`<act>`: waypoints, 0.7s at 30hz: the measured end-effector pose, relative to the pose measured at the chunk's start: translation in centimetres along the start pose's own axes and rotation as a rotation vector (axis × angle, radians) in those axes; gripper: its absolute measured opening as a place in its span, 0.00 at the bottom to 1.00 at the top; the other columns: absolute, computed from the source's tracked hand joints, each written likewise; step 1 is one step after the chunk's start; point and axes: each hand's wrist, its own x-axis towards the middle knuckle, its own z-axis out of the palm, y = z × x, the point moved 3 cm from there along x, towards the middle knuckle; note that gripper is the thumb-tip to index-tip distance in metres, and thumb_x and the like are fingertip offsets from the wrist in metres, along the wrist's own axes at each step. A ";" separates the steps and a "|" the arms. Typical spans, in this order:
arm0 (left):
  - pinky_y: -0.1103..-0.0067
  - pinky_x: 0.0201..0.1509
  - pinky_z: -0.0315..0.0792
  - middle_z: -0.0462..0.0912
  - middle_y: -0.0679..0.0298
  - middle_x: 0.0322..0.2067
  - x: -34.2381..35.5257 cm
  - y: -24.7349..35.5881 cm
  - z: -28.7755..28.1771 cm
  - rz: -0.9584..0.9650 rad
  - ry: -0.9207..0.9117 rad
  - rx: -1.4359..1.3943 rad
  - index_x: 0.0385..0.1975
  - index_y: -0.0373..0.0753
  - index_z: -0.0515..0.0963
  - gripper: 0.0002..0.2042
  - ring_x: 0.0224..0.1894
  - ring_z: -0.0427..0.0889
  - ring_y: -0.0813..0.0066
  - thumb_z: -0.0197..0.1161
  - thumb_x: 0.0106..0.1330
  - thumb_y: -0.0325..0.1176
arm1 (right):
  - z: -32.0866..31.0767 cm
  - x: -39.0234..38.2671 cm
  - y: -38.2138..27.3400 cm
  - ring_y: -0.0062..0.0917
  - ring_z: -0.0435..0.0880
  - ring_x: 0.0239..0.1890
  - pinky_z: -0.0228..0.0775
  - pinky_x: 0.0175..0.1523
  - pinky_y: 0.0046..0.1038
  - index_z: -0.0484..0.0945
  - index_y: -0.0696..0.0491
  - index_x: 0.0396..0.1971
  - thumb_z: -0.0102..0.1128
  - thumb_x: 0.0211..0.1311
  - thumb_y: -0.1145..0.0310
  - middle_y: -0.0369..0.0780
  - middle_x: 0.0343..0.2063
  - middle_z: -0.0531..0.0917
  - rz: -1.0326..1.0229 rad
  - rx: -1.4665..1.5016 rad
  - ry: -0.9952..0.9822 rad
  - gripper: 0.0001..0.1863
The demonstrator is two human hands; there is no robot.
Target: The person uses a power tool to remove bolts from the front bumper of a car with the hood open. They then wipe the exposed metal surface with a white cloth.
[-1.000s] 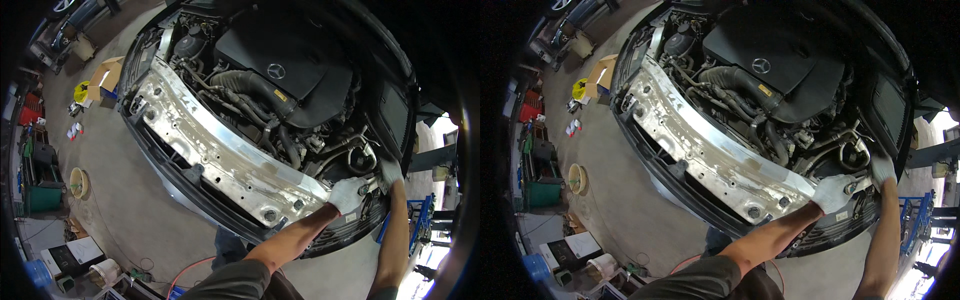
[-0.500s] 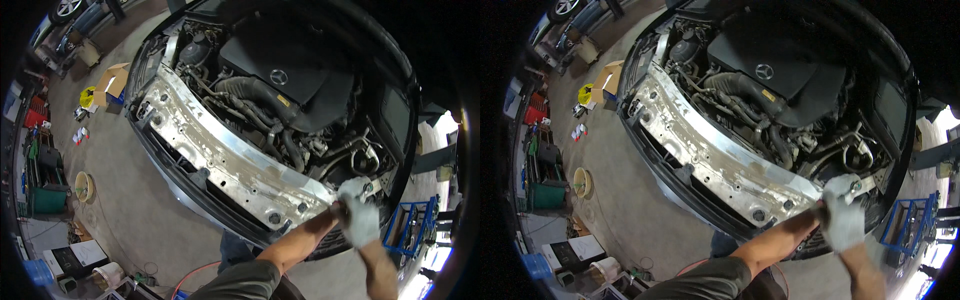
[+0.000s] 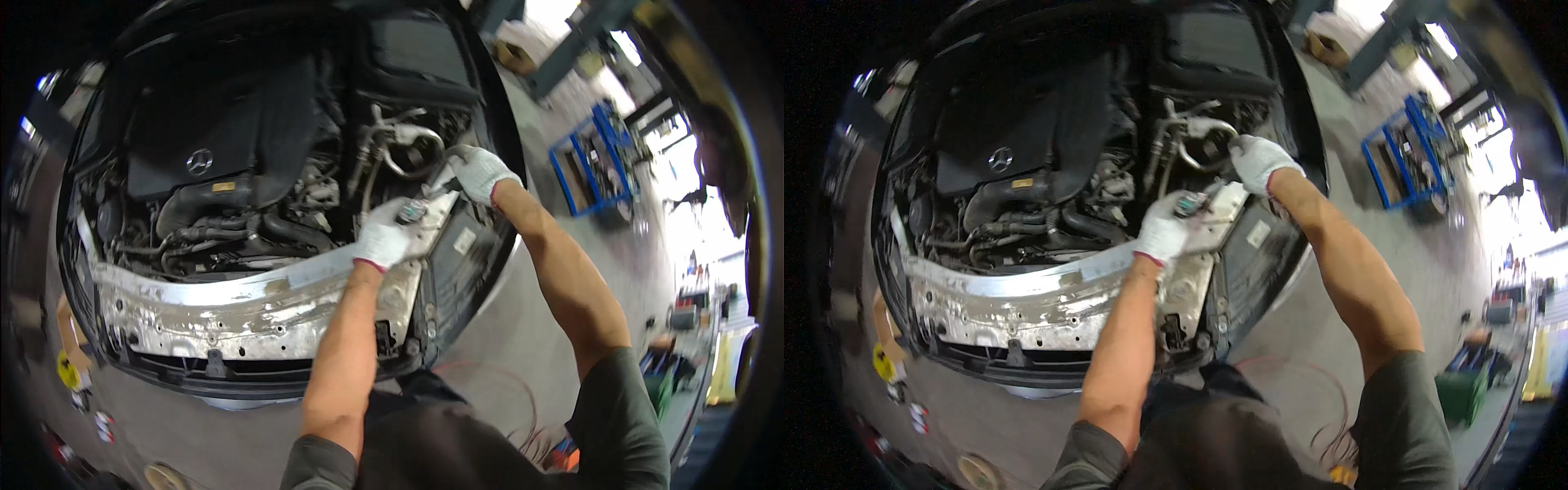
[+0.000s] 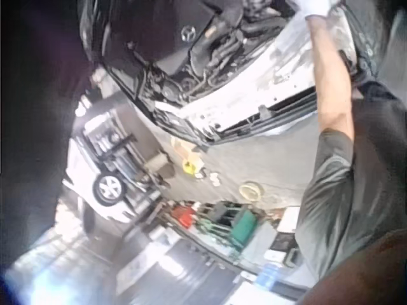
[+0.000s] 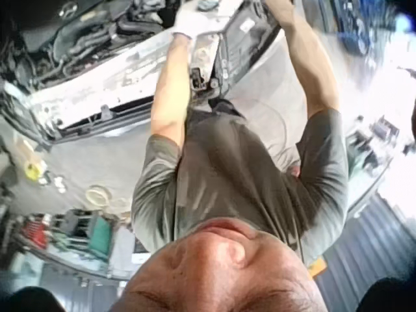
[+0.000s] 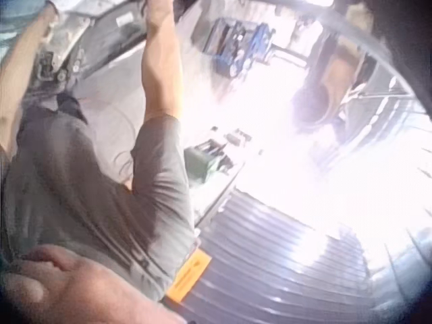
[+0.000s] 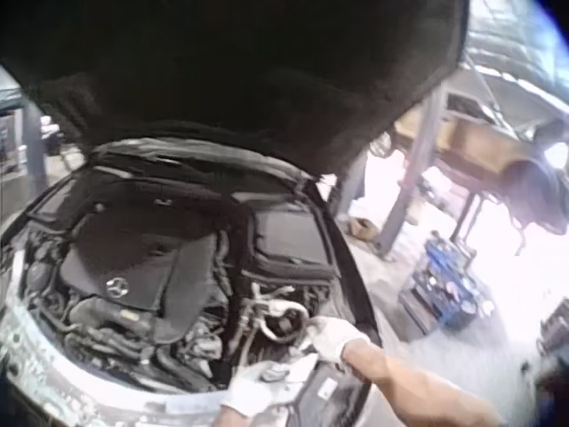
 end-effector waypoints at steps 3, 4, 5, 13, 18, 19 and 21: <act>0.78 0.51 0.80 0.90 0.63 0.40 -0.6 -1.1 -0.5 -0.269 -0.150 -0.341 0.46 0.36 0.84 0.12 0.42 0.87 0.76 0.69 0.62 0.19 | -0.6 -9.3 -3.7 0.49 0.85 0.52 0.76 0.57 0.43 0.79 0.59 0.55 0.53 0.74 0.48 0.58 0.43 0.86 0.152 -0.045 -0.074 0.28; 0.80 0.52 0.79 0.90 0.64 0.39 -0.3 -1.4 0.0 -0.382 -0.186 -0.442 0.43 0.37 0.85 0.12 0.41 0.87 0.75 0.67 0.61 0.17 | -0.1 -12.5 -4.0 0.50 0.86 0.47 0.77 0.53 0.45 0.79 0.60 0.50 0.53 0.74 0.45 0.58 0.39 0.86 0.102 -0.068 -0.095 0.29; 0.80 0.52 0.79 0.90 0.64 0.39 0.1 -0.9 -0.1 -0.289 -0.207 -0.336 0.43 0.36 0.85 0.13 0.42 0.87 0.76 0.66 0.60 0.16 | 0.5 -14.7 -4.7 0.52 0.87 0.42 0.79 0.49 0.48 0.79 0.60 0.46 0.53 0.73 0.42 0.57 0.34 0.86 0.030 -0.090 -0.117 0.31; 0.75 0.58 0.79 0.88 0.58 0.48 0.5 4.2 -0.9 0.068 0.017 0.046 0.56 0.37 0.82 0.19 0.49 0.87 0.70 0.70 0.63 0.24 | -1.2 -7.9 -2.2 0.46 0.88 0.46 0.80 0.51 0.46 0.85 0.51 0.47 0.60 0.67 0.61 0.50 0.43 0.87 -0.151 -0.278 -0.110 0.14; 0.77 0.58 0.78 0.86 0.61 0.49 0.1 2.8 1.0 -0.148 0.126 -0.065 0.55 0.37 0.79 0.19 0.51 0.85 0.74 0.72 0.64 0.21 | -1.1 -4.7 -2.6 0.42 0.89 0.47 0.81 0.52 0.46 0.85 0.50 0.52 0.58 0.68 0.63 0.47 0.49 0.86 -0.243 -0.433 -0.153 0.17; 0.78 0.56 0.78 0.86 0.62 0.47 -0.1 2.0 0.3 -0.086 0.121 -0.156 0.55 0.37 0.79 0.18 0.49 0.85 0.76 0.71 0.66 0.21 | -1.9 -6.2 -3.7 0.42 0.89 0.46 0.81 0.52 0.47 0.85 0.52 0.52 0.58 0.69 0.62 0.46 0.48 0.87 -0.192 -0.379 -0.258 0.17; 0.80 0.54 0.78 0.85 0.65 0.45 -0.2 1.5 0.0 -0.054 0.095 -0.257 0.52 0.36 0.80 0.14 0.45 0.83 0.78 0.70 0.67 0.22 | -0.9 -10.3 -5.3 0.44 0.90 0.45 0.83 0.49 0.44 0.81 0.61 0.54 0.59 0.68 0.61 0.50 0.48 0.87 -0.146 -0.278 -0.457 0.22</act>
